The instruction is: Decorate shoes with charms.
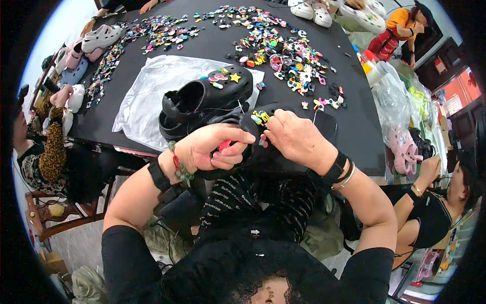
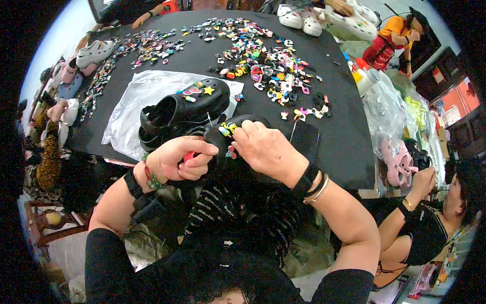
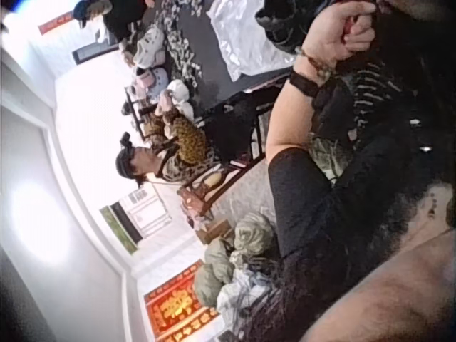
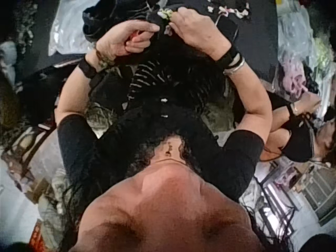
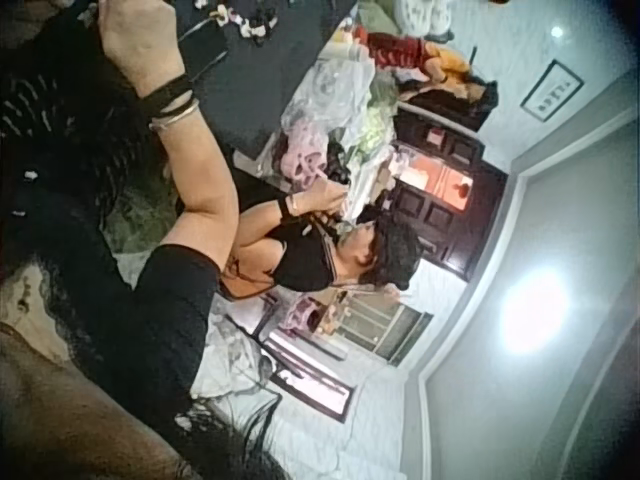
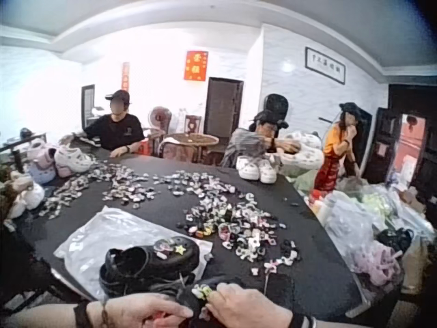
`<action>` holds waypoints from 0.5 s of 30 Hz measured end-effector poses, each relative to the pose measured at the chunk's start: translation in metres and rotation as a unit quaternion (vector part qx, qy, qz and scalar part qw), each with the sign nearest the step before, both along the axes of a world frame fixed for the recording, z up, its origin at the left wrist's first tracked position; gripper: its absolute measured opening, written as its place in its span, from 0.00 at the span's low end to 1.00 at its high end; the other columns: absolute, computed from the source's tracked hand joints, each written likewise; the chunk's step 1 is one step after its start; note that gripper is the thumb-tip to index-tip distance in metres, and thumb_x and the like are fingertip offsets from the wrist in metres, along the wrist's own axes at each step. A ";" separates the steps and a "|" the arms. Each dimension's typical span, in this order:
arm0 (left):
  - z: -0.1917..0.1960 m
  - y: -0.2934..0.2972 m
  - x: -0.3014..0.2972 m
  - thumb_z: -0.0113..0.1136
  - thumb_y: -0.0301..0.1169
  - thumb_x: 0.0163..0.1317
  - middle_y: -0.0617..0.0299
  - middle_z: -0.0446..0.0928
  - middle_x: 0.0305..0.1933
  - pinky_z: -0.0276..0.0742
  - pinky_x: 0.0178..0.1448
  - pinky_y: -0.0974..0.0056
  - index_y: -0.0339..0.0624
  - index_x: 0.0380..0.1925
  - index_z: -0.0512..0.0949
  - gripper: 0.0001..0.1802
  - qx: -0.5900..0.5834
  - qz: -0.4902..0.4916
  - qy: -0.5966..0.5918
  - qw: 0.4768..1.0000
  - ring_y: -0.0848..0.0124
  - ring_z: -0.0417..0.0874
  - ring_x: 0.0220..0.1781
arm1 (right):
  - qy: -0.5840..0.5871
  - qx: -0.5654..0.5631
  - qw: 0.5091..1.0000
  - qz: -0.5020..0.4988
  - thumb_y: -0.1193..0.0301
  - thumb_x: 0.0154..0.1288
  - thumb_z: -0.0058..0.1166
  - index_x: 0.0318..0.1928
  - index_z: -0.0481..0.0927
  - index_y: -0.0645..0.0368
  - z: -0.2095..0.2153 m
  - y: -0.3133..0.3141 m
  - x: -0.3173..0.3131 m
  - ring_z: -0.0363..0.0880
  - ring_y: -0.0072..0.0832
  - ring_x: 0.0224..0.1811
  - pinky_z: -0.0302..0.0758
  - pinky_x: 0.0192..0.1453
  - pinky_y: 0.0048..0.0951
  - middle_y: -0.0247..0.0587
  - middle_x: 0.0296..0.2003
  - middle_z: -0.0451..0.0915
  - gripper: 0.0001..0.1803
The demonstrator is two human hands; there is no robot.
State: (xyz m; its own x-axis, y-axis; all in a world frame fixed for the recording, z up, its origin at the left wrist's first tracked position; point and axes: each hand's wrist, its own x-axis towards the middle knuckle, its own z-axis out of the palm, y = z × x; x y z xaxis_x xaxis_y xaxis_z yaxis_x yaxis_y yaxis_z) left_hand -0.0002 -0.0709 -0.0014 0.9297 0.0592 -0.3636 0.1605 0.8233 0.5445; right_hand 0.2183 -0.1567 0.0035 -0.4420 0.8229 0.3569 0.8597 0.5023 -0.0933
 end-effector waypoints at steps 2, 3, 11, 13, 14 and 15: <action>-0.002 0.006 0.001 0.48 0.33 0.70 0.69 0.58 0.09 0.50 0.11 0.75 0.44 0.09 0.63 0.26 -0.007 -0.021 -0.008 1.000 0.80 0.55 0.09 | 0.004 -0.040 0.999 -0.005 0.67 0.62 0.57 0.36 0.69 0.61 0.007 0.000 0.003 0.75 0.42 0.36 0.75 0.33 0.39 0.46 0.32 0.70 0.13; -0.002 0.008 0.002 0.48 0.33 0.70 0.70 0.58 0.09 0.50 0.11 0.75 0.44 0.09 0.63 0.26 -0.020 -0.036 -0.005 0.999 0.80 0.55 0.09 | 0.007 -0.081 0.997 -0.014 0.65 0.63 0.57 0.37 0.68 0.62 0.009 0.001 0.006 0.75 0.43 0.37 0.75 0.35 0.39 0.47 0.33 0.70 0.14; -0.003 0.009 0.002 0.47 0.32 0.69 0.70 0.56 0.08 0.50 0.11 0.74 0.45 0.08 0.61 0.26 0.001 -0.039 0.003 0.999 0.80 0.54 0.07 | -0.016 -0.066 0.998 0.010 0.63 0.65 0.54 0.38 0.70 0.62 0.005 0.007 0.006 0.75 0.42 0.38 0.74 0.41 0.38 0.46 0.33 0.71 0.14; -0.002 0.006 -0.001 0.47 0.32 0.69 0.70 0.56 0.08 0.49 0.11 0.74 0.46 0.07 0.61 0.27 0.019 -0.032 0.013 0.999 0.80 0.54 0.07 | -0.033 -0.049 0.998 0.005 0.62 0.65 0.53 0.38 0.71 0.61 0.004 0.006 0.003 0.76 0.40 0.37 0.75 0.41 0.36 0.45 0.32 0.72 0.14; 0.000 0.005 0.000 0.48 0.31 0.68 0.70 0.56 0.07 0.49 0.12 0.74 0.46 0.07 0.60 0.27 0.036 -0.023 0.020 0.999 0.79 0.54 0.07 | -0.035 -0.038 0.999 0.008 0.63 0.65 0.53 0.38 0.71 0.61 0.004 0.005 0.003 0.76 0.39 0.37 0.76 0.40 0.35 0.44 0.32 0.72 0.13; 0.005 0.003 0.002 0.47 0.32 0.69 0.71 0.54 0.06 0.47 0.12 0.73 0.48 0.05 0.58 0.29 0.047 -0.019 0.040 0.998 0.80 0.53 0.07 | -0.037 -0.027 0.999 0.011 0.65 0.64 0.53 0.38 0.72 0.61 0.004 0.004 0.004 0.76 0.39 0.37 0.76 0.40 0.35 0.44 0.32 0.72 0.12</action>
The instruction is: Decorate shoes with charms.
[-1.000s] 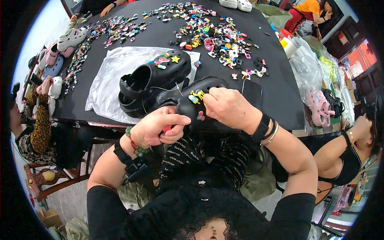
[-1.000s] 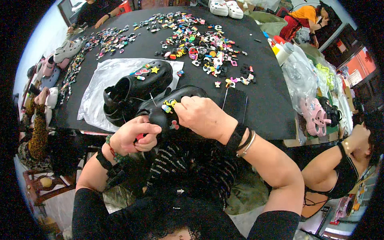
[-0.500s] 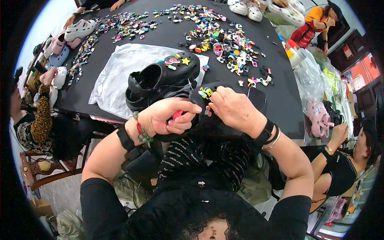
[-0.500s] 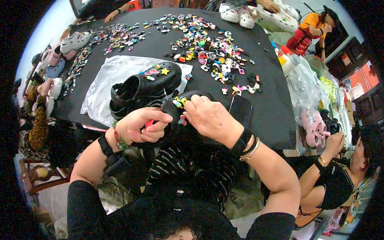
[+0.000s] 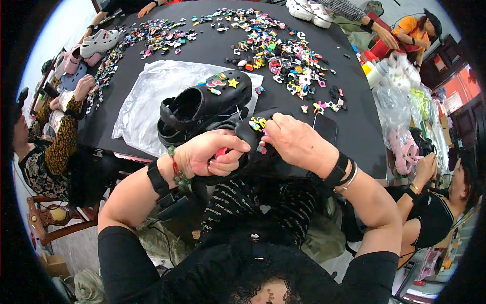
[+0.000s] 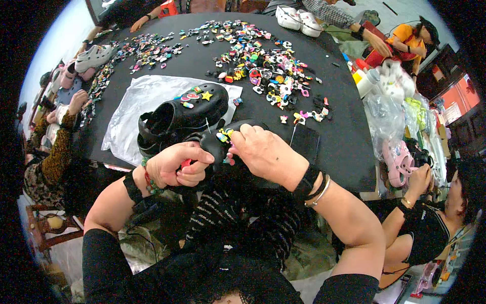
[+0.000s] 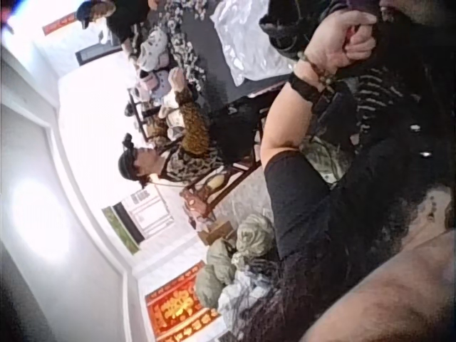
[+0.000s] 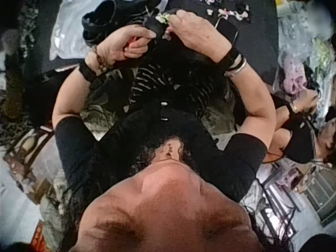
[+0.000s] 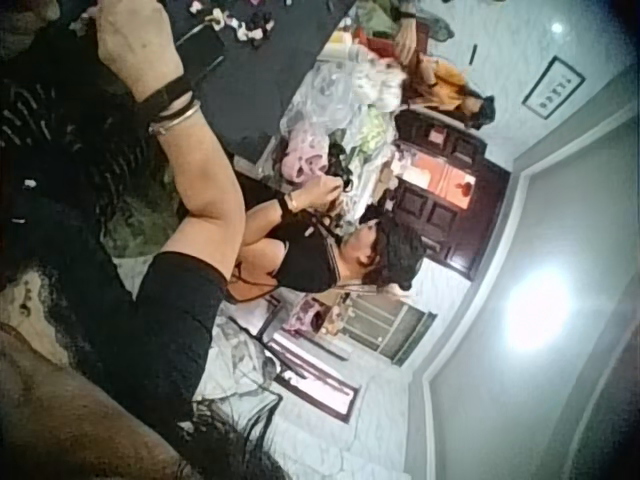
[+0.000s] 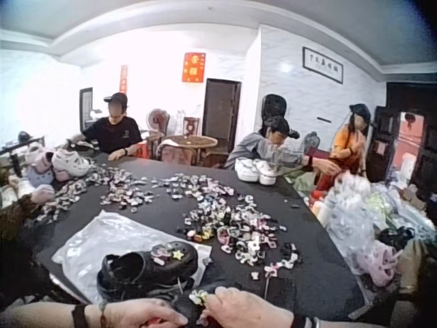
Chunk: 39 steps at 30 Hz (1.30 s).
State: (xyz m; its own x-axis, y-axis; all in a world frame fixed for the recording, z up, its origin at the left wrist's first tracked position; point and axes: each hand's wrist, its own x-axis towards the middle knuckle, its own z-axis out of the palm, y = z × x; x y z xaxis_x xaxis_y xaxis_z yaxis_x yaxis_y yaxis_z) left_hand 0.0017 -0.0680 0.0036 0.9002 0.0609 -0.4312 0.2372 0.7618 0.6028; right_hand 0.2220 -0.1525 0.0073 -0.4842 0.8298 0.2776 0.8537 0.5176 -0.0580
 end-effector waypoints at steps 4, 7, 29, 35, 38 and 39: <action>-0.004 -0.001 -0.001 0.48 0.31 0.68 0.71 0.55 0.06 0.47 0.12 0.73 0.48 0.05 0.58 0.29 -0.004 -0.002 -0.011 1.000 0.80 0.53 0.07 | -0.002 0.016 1.000 -0.001 0.69 0.62 0.53 0.37 0.72 0.61 -0.004 0.001 0.001 0.77 0.38 0.36 0.76 0.39 0.34 0.43 0.31 0.72 0.09; -0.006 -0.004 -0.003 0.49 0.31 0.68 0.71 0.55 0.06 0.46 0.12 0.72 0.48 0.05 0.59 0.28 0.000 -0.003 -0.021 1.000 0.80 0.53 0.07 | -0.014 0.032 0.999 -0.004 0.72 0.60 0.53 0.35 0.72 0.60 -0.004 0.002 0.000 0.78 0.38 0.32 0.77 0.35 0.35 0.41 0.29 0.73 0.06; -0.012 0.002 -0.001 0.49 0.32 0.68 0.70 0.56 0.07 0.47 0.12 0.73 0.45 0.06 0.61 0.28 -0.006 -0.005 -0.050 0.999 0.80 0.53 0.07 | 0.211 0.030 0.977 -0.029 0.73 0.60 0.53 0.26 0.69 0.60 -0.021 0.011 0.008 0.75 0.45 0.26 0.73 0.29 0.41 0.45 0.22 0.71 0.09; -0.007 -0.006 -0.002 0.51 0.37 0.70 0.70 0.56 0.08 0.46 0.12 0.74 0.45 0.08 0.62 0.28 0.008 0.013 -0.026 1.000 0.80 0.54 0.08 | 0.042 0.123 0.991 0.024 0.69 0.58 0.57 0.28 0.70 0.55 -0.021 -0.010 -0.002 0.74 0.34 0.26 0.74 0.27 0.33 0.38 0.26 0.69 0.09; -0.009 -0.004 0.000 0.52 0.36 0.69 0.70 0.56 0.08 0.46 0.11 0.73 0.45 0.08 0.62 0.28 -0.016 0.019 -0.013 1.000 0.80 0.54 0.08 | -0.008 0.131 0.990 0.058 0.68 0.56 0.57 0.28 0.70 0.56 -0.016 -0.009 -0.003 0.73 0.33 0.28 0.73 0.29 0.30 0.37 0.26 0.69 0.09; -0.009 -0.003 0.000 0.52 0.36 0.69 0.70 0.56 0.08 0.46 0.11 0.73 0.45 0.08 0.62 0.28 -0.015 0.019 -0.015 1.000 0.80 0.54 0.08 | -0.009 0.132 0.989 0.059 0.68 0.56 0.57 0.28 0.70 0.56 -0.016 -0.010 -0.003 0.73 0.33 0.28 0.73 0.29 0.30 0.37 0.26 0.69 0.09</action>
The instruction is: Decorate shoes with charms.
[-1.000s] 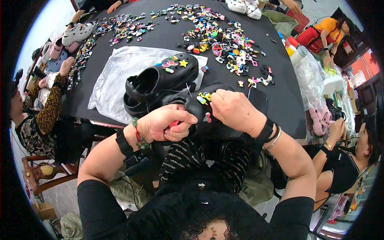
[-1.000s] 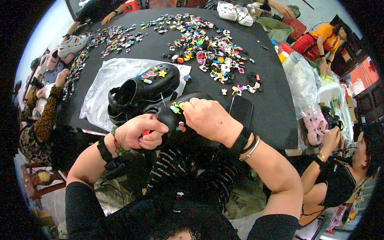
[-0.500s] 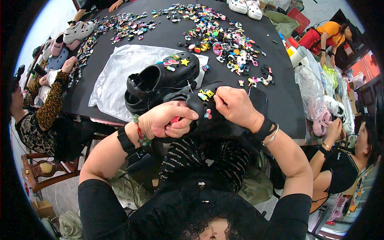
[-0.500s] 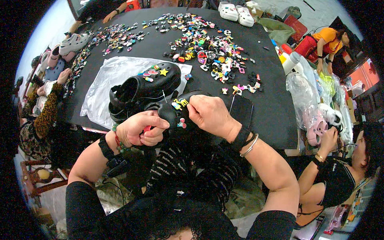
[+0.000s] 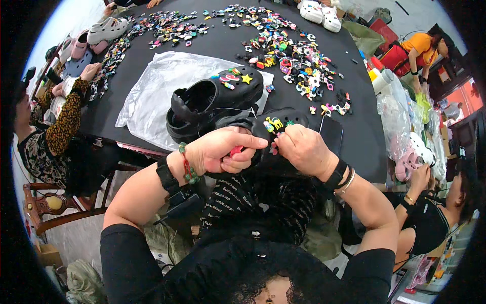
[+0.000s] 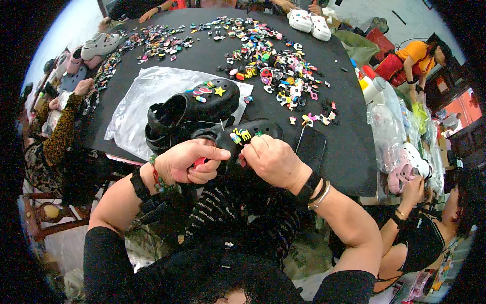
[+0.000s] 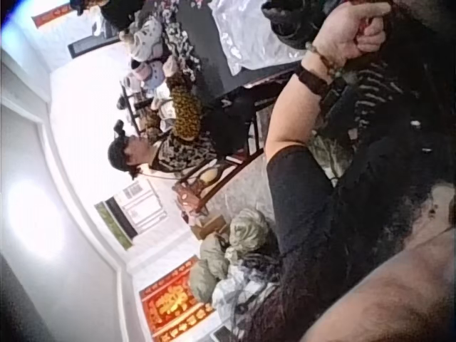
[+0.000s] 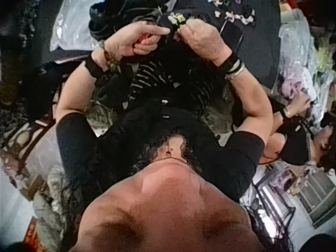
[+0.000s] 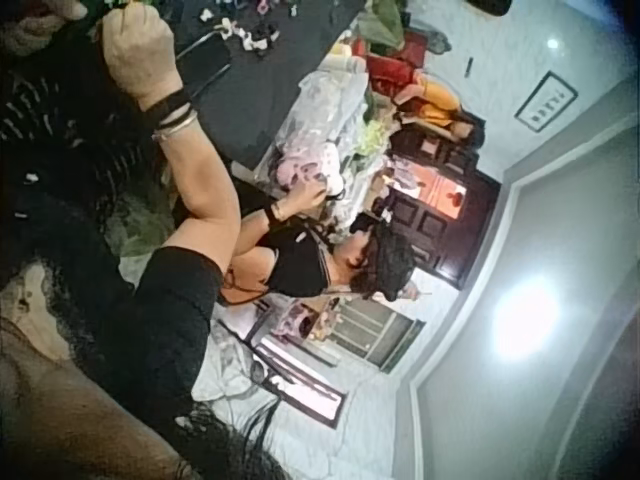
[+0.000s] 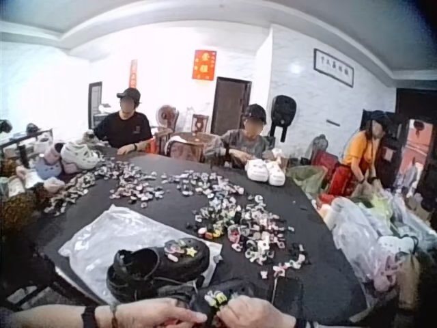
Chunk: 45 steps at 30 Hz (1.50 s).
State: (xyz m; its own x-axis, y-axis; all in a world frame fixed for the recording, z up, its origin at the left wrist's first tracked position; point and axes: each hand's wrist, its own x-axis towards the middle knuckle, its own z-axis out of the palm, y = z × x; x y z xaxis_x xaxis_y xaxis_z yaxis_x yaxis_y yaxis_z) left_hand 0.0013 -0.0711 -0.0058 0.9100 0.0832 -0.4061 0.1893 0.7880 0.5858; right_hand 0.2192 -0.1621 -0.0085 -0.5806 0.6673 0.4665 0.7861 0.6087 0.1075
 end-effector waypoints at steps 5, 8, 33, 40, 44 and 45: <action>-0.001 -0.003 -0.003 0.52 0.33 0.68 0.70 0.56 0.07 0.46 0.11 0.73 0.45 0.06 0.62 0.28 0.020 -0.004 -0.012 1.000 0.80 0.53 0.07 | 0.181 -0.118 0.975 -0.059 0.70 0.61 0.57 0.37 0.70 0.60 0.007 -0.012 -0.005 0.75 0.42 0.33 0.75 0.34 0.37 0.44 0.32 0.71 0.10; 0.004 -0.008 -0.003 0.52 0.34 0.68 0.70 0.56 0.07 0.46 0.12 0.73 0.45 0.05 0.61 0.29 0.057 0.002 0.003 0.998 0.80 0.53 0.07 | 0.247 -0.142 0.952 -0.109 0.72 0.63 0.57 0.40 0.69 0.61 0.013 -0.013 -0.005 0.76 0.45 0.36 0.75 0.36 0.40 0.47 0.35 0.71 0.12; 0.003 -0.019 -0.003 0.50 0.32 0.68 0.69 0.57 0.06 0.46 0.13 0.71 0.46 0.05 0.61 0.29 0.099 0.006 0.015 0.995 0.79 0.55 0.08 | 0.087 -0.177 0.967 -0.162 0.72 0.59 0.58 0.35 0.68 0.63 0.034 -0.013 -0.017 0.78 0.47 0.28 0.74 0.28 0.41 0.49 0.30 0.72 0.12; 0.007 -0.020 -0.004 0.51 0.32 0.67 0.70 0.57 0.06 0.45 0.14 0.71 0.46 0.04 0.61 0.29 0.074 0.037 0.039 0.996 0.79 0.54 0.08 | -0.064 -0.075 0.978 -0.182 0.71 0.56 0.55 0.31 0.72 0.60 0.038 -0.019 -0.033 0.80 0.31 0.25 0.77 0.26 0.28 0.43 0.30 0.73 0.07; 0.006 -0.022 -0.005 0.53 0.32 0.67 0.69 0.58 0.07 0.46 0.14 0.72 0.44 0.05 0.62 0.28 0.087 0.028 0.023 0.996 0.79 0.55 0.07 | 0.007 -0.081 0.980 -0.183 0.72 0.58 0.55 0.32 0.71 0.61 0.032 -0.027 -0.034 0.81 0.33 0.26 0.77 0.26 0.30 0.45 0.31 0.73 0.07; 0.005 -0.022 -0.005 0.53 0.32 0.67 0.69 0.58 0.07 0.47 0.14 0.72 0.44 0.05 0.63 0.28 0.086 0.022 0.018 0.996 0.79 0.55 0.07 | 0.043 -0.105 0.974 -0.197 0.72 0.59 0.55 0.32 0.71 0.62 0.032 -0.026 -0.032 0.81 0.36 0.26 0.77 0.26 0.32 0.46 0.32 0.72 0.08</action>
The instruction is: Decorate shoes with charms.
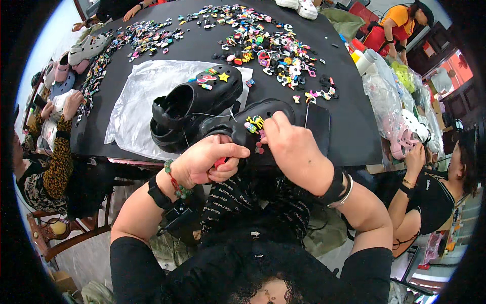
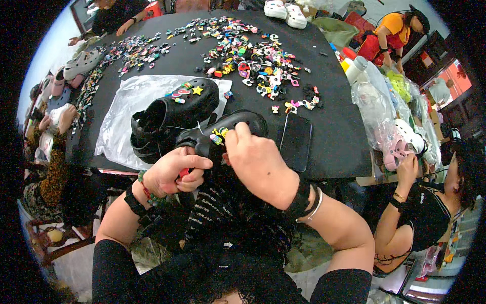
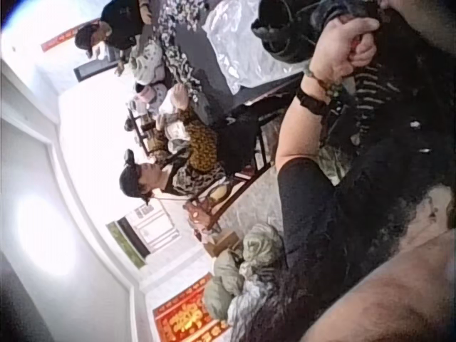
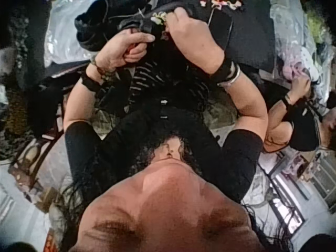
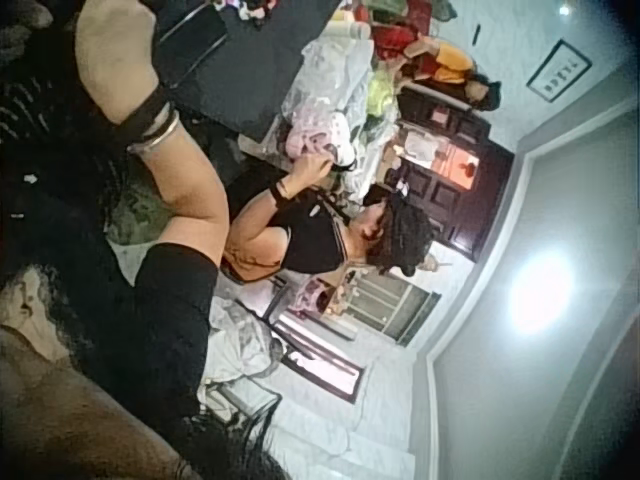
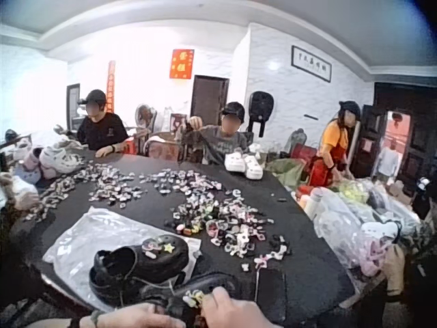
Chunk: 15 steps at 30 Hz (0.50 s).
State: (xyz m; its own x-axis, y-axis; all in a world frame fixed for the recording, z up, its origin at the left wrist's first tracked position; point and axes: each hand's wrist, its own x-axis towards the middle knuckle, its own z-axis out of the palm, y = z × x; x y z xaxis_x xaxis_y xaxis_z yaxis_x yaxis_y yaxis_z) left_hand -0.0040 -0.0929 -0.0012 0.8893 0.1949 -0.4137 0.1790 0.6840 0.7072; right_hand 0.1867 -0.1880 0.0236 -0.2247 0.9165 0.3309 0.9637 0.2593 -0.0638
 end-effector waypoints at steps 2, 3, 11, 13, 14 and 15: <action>0.000 0.000 0.000 0.54 0.33 0.66 0.69 0.58 0.07 0.47 0.14 0.72 0.44 0.05 0.63 0.28 0.001 -0.005 -0.004 1.000 0.79 0.55 0.07 | 0.071 -0.017 0.997 0.011 0.70 0.60 0.57 0.34 0.70 0.64 -0.001 0.007 0.009 0.80 0.44 0.27 0.77 0.28 0.37 0.50 0.32 0.73 0.11; 0.001 0.000 0.001 0.53 0.32 0.66 0.69 0.58 0.07 0.46 0.14 0.71 0.45 0.05 0.62 0.28 0.008 -0.006 0.003 1.000 0.79 0.55 0.08 | 0.072 -0.016 0.997 0.012 0.70 0.60 0.57 0.34 0.70 0.64 -0.001 0.010 0.013 0.80 0.44 0.27 0.77 0.28 0.37 0.50 0.32 0.73 0.11; 0.002 -0.002 0.000 0.52 0.31 0.67 0.69 0.58 0.07 0.46 0.14 0.71 0.47 0.05 0.61 0.28 0.020 0.006 0.001 1.000 0.78 0.54 0.07 | 0.108 -0.108 0.986 0.067 0.71 0.53 0.64 0.36 0.70 0.60 0.011 0.022 0.029 0.76 0.47 0.34 0.73 0.35 0.42 0.46 0.30 0.73 0.15; 0.000 -0.003 -0.003 0.54 0.33 0.66 0.69 0.58 0.07 0.47 0.13 0.71 0.44 0.06 0.64 0.27 0.017 -0.022 -0.015 1.000 0.79 0.55 0.07 | 0.130 -0.132 0.980 0.076 0.72 0.53 0.64 0.39 0.71 0.60 0.019 0.022 0.028 0.76 0.46 0.36 0.73 0.36 0.41 0.47 0.33 0.74 0.16; -0.004 -0.004 -0.003 0.54 0.33 0.67 0.69 0.58 0.07 0.47 0.13 0.72 0.44 0.06 0.64 0.27 0.009 -0.026 -0.015 0.999 0.79 0.55 0.07 | 0.147 -0.072 0.983 0.078 0.71 0.54 0.64 0.44 0.73 0.60 0.022 0.023 0.027 0.78 0.45 0.35 0.75 0.36 0.41 0.46 0.34 0.75 0.18; -0.004 -0.005 -0.004 0.54 0.33 0.67 0.69 0.58 0.07 0.47 0.13 0.72 0.44 0.06 0.64 0.27 0.010 -0.024 -0.015 1.000 0.79 0.55 0.07 | 0.164 -0.013 0.983 0.081 0.70 0.54 0.64 0.48 0.75 0.59 0.024 0.024 0.025 0.80 0.44 0.35 0.78 0.36 0.41 0.45 0.35 0.76 0.21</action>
State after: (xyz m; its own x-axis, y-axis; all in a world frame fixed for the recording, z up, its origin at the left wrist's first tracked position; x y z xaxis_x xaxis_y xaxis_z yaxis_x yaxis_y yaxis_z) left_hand -0.0080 -0.0979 -0.0056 0.9100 0.1596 -0.3827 0.1894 0.6611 0.7260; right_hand 0.2114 -0.1638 0.0480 -0.2537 0.8863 0.3875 0.8362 0.4023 -0.3727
